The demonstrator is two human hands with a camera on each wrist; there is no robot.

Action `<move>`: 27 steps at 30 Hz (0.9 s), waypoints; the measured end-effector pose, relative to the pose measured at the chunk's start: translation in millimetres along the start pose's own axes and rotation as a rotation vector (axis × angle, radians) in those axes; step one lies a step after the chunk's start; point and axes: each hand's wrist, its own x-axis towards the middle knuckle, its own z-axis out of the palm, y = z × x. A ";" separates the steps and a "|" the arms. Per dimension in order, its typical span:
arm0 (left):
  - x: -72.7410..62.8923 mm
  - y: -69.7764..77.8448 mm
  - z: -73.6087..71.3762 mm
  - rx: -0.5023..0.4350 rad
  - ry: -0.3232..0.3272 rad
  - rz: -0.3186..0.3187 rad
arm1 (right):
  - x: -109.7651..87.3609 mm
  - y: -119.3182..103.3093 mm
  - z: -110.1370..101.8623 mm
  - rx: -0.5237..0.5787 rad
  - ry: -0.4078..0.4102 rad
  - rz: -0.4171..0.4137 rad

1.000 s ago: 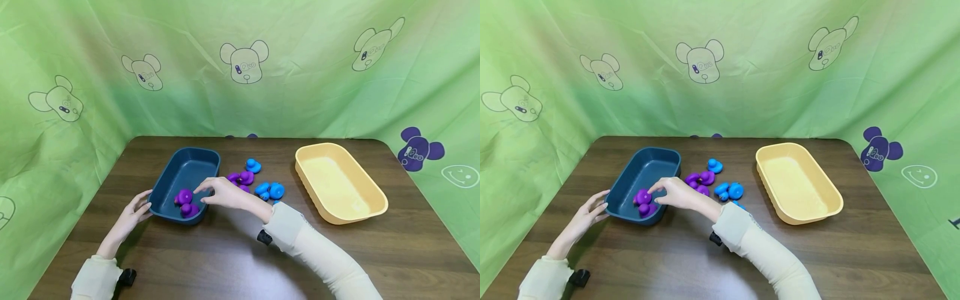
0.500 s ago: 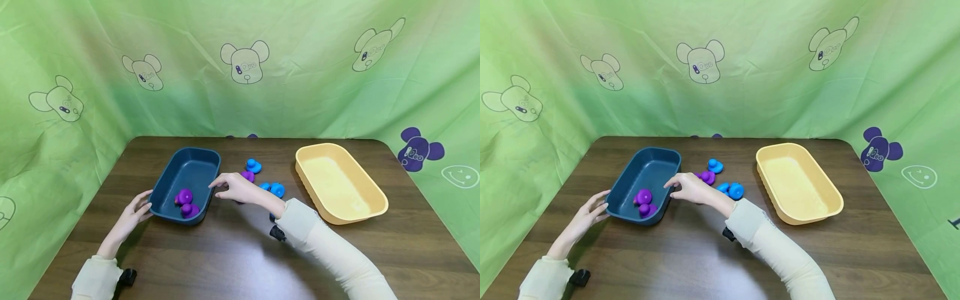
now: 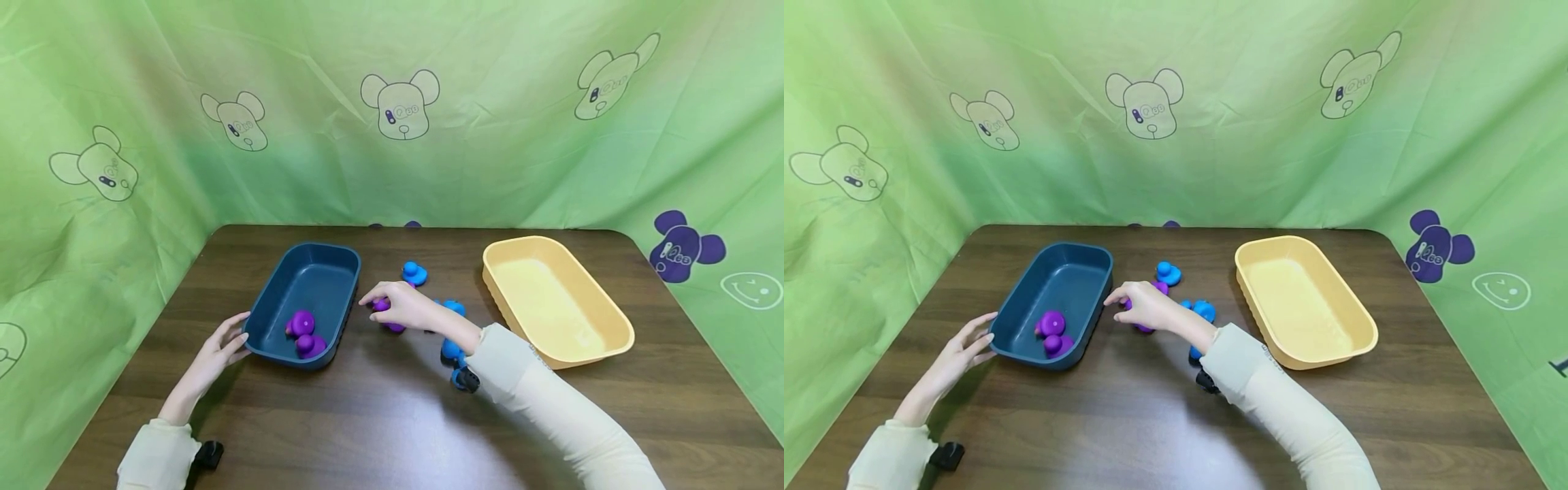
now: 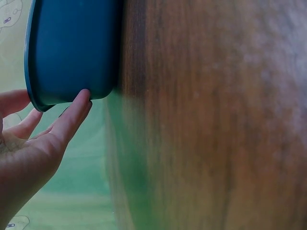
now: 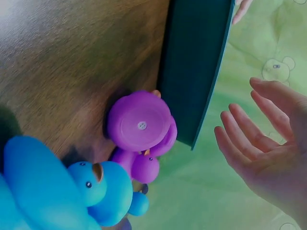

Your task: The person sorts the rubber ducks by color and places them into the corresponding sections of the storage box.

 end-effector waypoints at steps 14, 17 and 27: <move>-1.4 0.1 0.2 0.004 -0.005 -0.009 | -7.7 14.1 -4.2 0.042 -0.030 0.075; -0.8 0.1 0.0 0.008 -0.007 -0.010 | -9.0 18.2 -4.5 0.033 -0.026 0.079; 0.3 -0.5 -1.0 0.000 -0.015 0.000 | -10.6 30.0 -4.2 0.004 -0.054 0.077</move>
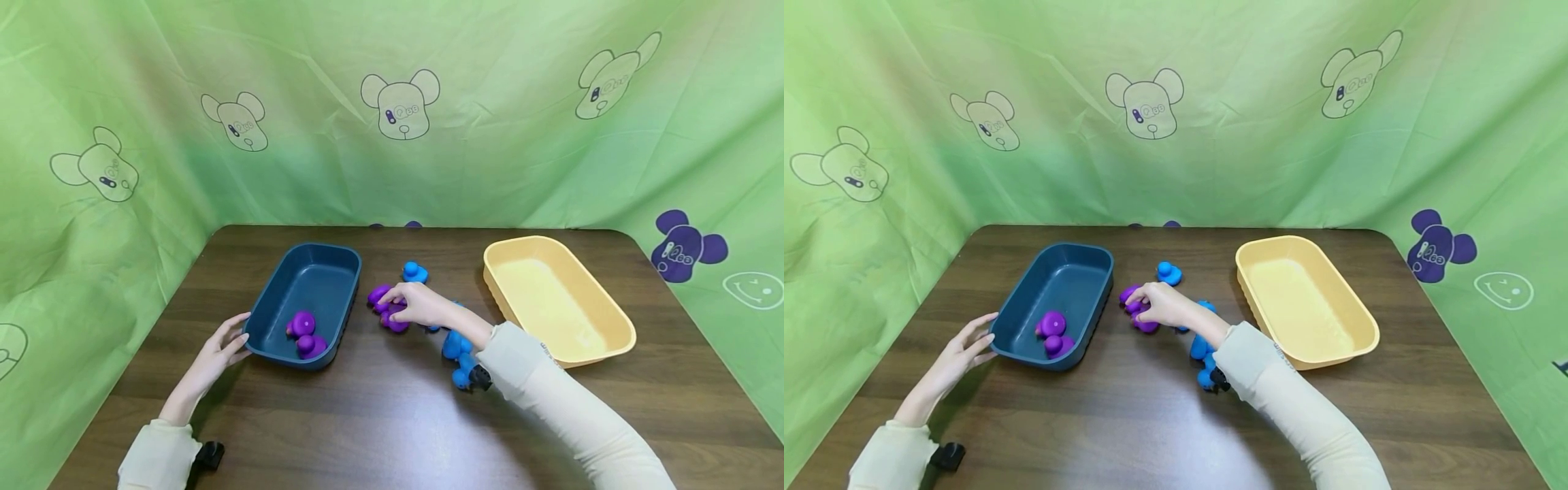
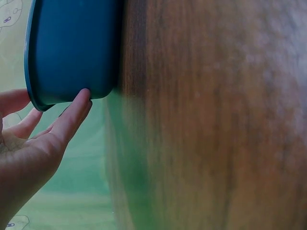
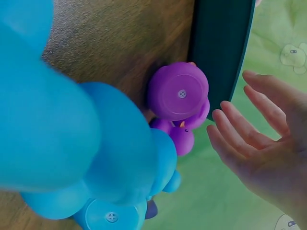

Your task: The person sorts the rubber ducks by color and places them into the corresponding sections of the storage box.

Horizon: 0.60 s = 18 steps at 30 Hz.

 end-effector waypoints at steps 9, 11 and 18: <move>1.1 -2.5 -1.5 0.000 -0.002 0.002 | 0.5 4.5 1.4 -0.019 -0.030 -0.005; 0.7 -1.8 -0.8 -0.003 0.001 -0.003 | 1.1 5.4 1.7 -0.023 -0.034 -0.008; -0.2 0.7 1.3 0.003 0.006 -0.002 | 2.7 10.1 2.7 -0.035 -0.047 -0.011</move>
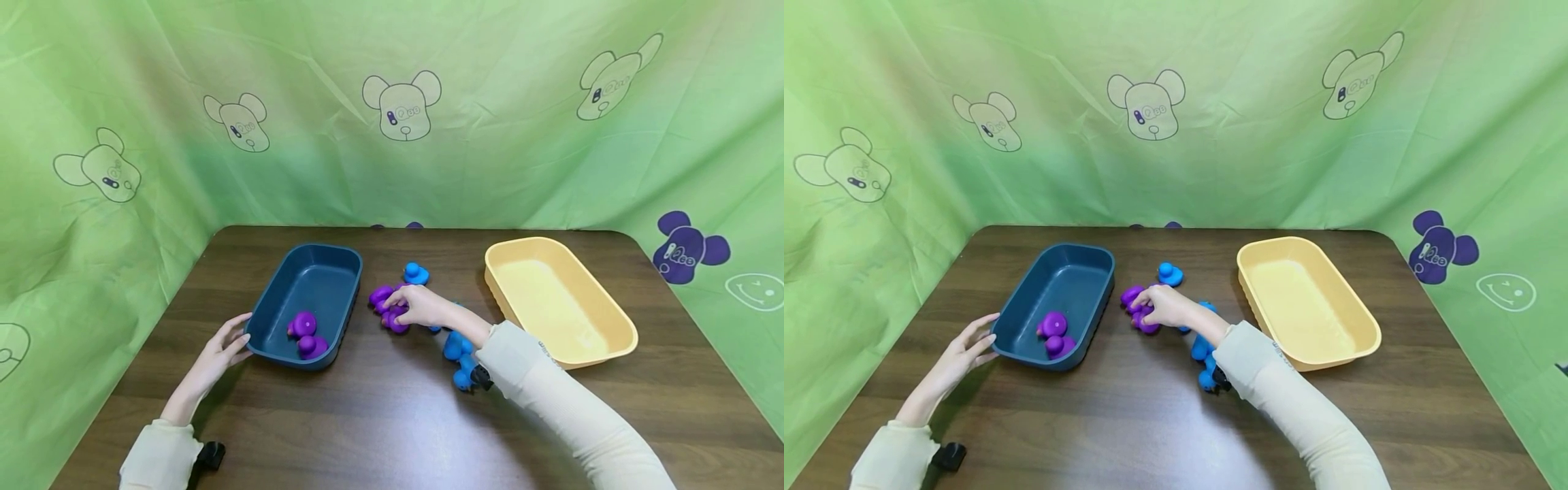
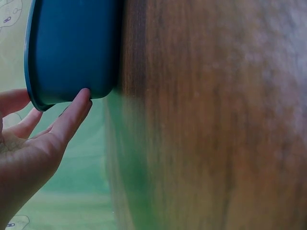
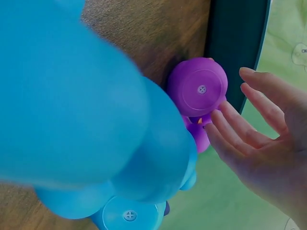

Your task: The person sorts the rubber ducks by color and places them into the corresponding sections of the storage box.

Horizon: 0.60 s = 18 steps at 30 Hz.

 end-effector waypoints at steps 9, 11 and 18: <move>1.4 -2.8 -2.0 0.007 -0.012 0.006 | 2.7 2.7 -0.6 -0.053 -0.011 0.001; 1.8 -3.5 -2.7 0.008 -0.009 0.003 | 3.0 2.8 -1.2 -0.060 -0.020 0.012; 2.0 -4.3 -3.5 0.012 -0.004 -0.004 | 5.5 5.6 -2.3 -0.070 -0.068 0.051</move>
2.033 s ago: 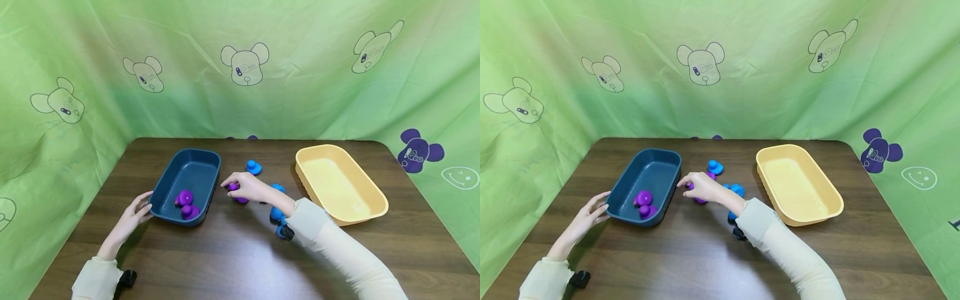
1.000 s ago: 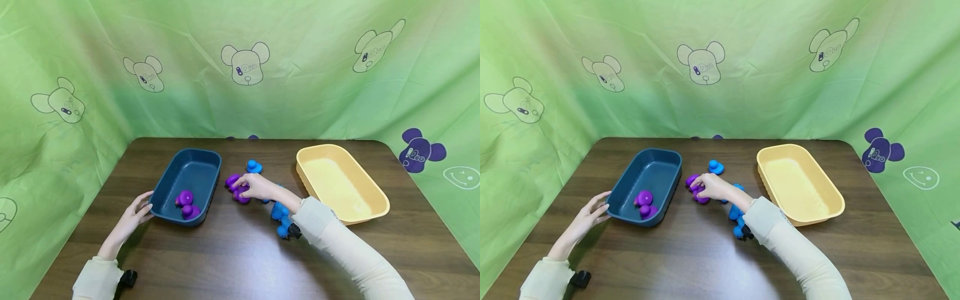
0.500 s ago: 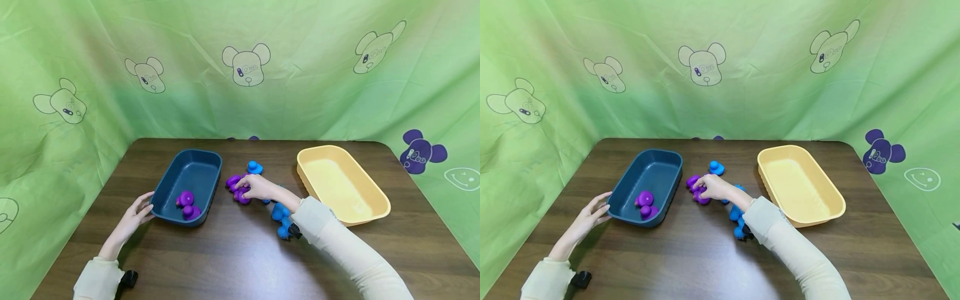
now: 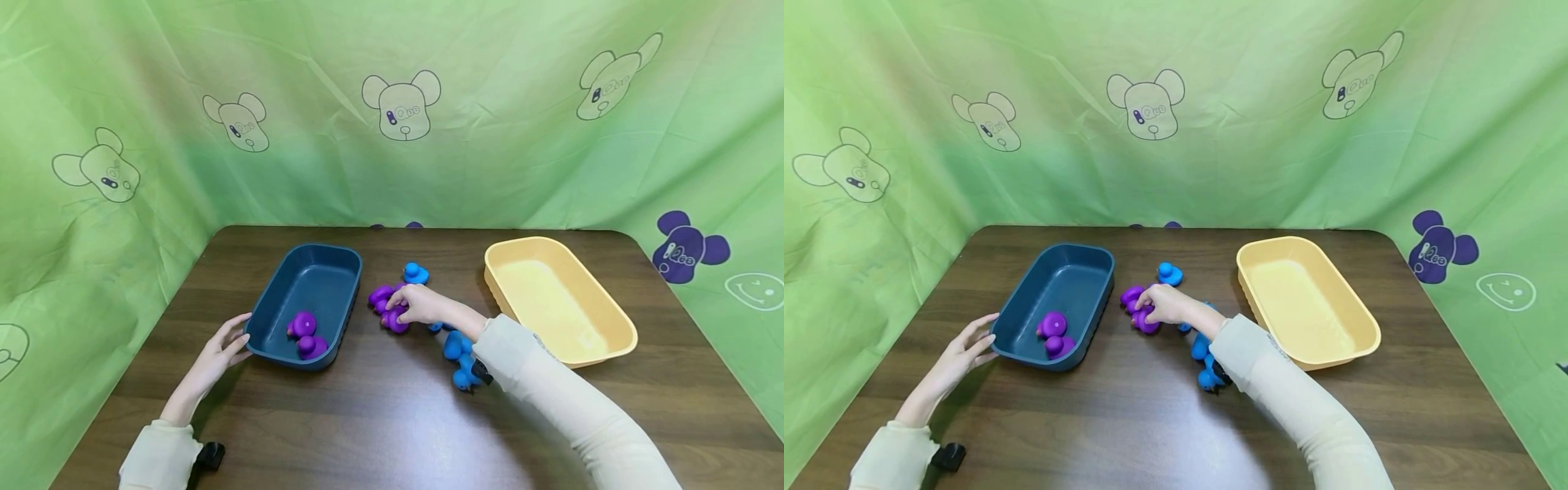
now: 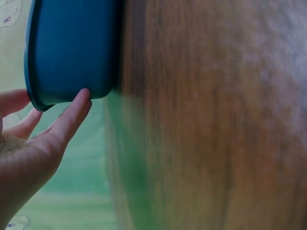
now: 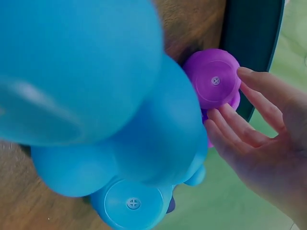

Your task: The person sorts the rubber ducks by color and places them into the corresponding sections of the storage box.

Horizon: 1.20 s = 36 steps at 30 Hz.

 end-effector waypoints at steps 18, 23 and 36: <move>-1.8 4.3 3.4 0.004 0.002 0.000 | 5.7 1.7 1.1 -0.052 -0.096 -0.022; -1.7 3.3 3.3 0.007 0.005 -0.004 | 5.6 0.5 2.4 -0.067 -0.100 -0.039; -0.7 0.2 2.3 -0.001 0.009 0.011 | 7.3 1.4 8.3 -0.043 -0.088 -0.078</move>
